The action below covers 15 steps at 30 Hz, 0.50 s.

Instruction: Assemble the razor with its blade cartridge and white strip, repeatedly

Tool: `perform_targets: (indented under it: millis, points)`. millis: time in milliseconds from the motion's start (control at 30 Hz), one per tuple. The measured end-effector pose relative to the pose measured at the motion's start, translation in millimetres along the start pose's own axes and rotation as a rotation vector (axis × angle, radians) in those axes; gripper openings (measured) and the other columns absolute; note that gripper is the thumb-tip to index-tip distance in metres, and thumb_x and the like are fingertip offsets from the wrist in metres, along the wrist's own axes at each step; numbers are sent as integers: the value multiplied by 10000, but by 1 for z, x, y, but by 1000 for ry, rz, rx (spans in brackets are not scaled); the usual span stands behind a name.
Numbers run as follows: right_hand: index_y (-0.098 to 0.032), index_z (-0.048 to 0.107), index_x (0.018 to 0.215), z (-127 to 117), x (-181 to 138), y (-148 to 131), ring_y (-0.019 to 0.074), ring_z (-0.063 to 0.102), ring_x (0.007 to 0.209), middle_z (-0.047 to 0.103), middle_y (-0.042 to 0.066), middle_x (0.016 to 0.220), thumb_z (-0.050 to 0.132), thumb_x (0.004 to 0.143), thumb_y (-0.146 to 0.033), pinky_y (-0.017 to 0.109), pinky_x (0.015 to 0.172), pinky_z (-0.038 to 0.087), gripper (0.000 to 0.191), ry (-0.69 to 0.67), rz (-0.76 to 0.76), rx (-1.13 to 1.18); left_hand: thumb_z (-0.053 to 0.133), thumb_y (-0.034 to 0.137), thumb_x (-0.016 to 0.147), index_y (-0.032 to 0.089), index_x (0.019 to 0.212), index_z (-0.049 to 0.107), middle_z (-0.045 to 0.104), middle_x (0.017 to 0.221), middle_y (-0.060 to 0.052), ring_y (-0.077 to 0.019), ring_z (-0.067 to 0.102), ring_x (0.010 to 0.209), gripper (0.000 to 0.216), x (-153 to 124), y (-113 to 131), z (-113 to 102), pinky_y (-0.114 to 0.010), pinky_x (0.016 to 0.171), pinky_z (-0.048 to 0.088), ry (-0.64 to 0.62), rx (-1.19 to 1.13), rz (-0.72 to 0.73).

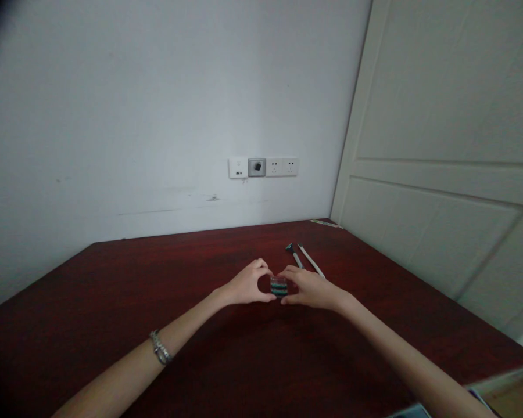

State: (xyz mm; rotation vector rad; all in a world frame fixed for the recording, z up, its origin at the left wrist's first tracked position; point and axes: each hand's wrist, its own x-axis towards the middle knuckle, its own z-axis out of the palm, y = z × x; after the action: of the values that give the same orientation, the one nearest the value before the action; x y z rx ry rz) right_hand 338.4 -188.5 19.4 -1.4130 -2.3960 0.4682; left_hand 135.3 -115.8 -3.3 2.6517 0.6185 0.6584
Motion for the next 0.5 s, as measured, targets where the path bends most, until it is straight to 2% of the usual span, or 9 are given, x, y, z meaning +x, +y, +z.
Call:
perform_targets:
  millis: [100,233,333,500]
  points:
    - [-220,570,1103,-1,-3,0,177,545,814,555,56,981,641,701,-463,286,704,439,475,-7,20,12,699,473,618,173,973,619,500,990,-74,-210,510,907,472,0,1,5,-354,847,418,-21,-19,-19]
    - [-199,568,1124,-6,-3,19,169,539,810,551,61,989,650,685,-460,300,729,447,517,18,40,83,655,555,639,171,1206,486,463,1114,-111,-242,502,999,706,-1,4,6,-386,872,415,-17,-94,-81]
    - [-195,554,1161,-19,-2,52,182,539,855,552,66,1025,646,674,-463,329,790,440,563,44,87,130,595,582,687,173,1311,365,421,1203,-139,-255,490,1045,781,-2,5,4,-403,891,407,-12,-127,-115]
    - [-176,548,1187,-53,-2,125,230,539,978,570,93,1116,638,652,-455,359,858,424,611,35,259,164,525,552,761,165,1325,343,407,1240,-148,-251,482,1067,708,-5,-4,-1,-401,914,396,-8,-119,-149]
